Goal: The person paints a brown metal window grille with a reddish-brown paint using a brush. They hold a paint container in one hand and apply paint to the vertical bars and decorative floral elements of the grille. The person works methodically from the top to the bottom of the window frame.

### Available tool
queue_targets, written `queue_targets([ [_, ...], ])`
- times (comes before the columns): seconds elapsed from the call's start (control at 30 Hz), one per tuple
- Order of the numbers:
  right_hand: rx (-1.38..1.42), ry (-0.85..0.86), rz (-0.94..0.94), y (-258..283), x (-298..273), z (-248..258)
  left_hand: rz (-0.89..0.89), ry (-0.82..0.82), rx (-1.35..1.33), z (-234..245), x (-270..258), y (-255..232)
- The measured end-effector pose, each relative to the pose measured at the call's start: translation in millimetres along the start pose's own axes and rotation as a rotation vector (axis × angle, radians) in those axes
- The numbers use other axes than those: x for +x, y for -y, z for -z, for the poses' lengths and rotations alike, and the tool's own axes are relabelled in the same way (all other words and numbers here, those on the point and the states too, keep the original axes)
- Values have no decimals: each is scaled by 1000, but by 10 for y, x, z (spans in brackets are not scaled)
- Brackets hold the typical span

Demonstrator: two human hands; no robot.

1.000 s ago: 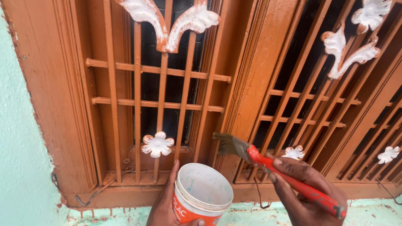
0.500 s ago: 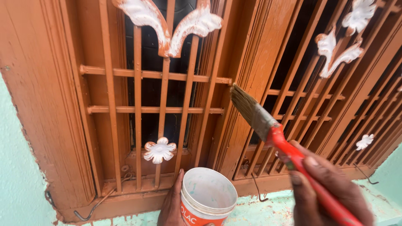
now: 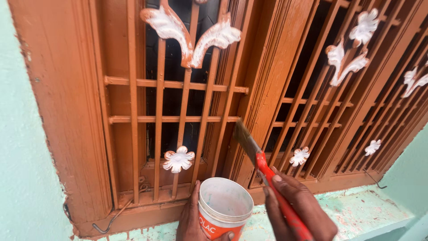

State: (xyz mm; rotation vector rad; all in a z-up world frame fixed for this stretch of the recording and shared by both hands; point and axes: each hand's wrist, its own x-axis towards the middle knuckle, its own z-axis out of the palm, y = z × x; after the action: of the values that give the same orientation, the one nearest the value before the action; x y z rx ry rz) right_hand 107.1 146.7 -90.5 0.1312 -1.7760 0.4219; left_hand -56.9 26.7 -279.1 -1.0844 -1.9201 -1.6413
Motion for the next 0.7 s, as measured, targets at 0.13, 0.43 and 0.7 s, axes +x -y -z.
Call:
queue_targets([
  [0.13, -23, -45, -249, 206, 160, 278, -16, -29, 40, 1, -3, -7],
  [0.43, -46, -88, 211, 352, 656, -177, -5, -93, -16, 93, -90, -230],
  [0.7, -39, -182, 94, 499, 521, -82, -3, -85, -52, 233, -117, -275],
])
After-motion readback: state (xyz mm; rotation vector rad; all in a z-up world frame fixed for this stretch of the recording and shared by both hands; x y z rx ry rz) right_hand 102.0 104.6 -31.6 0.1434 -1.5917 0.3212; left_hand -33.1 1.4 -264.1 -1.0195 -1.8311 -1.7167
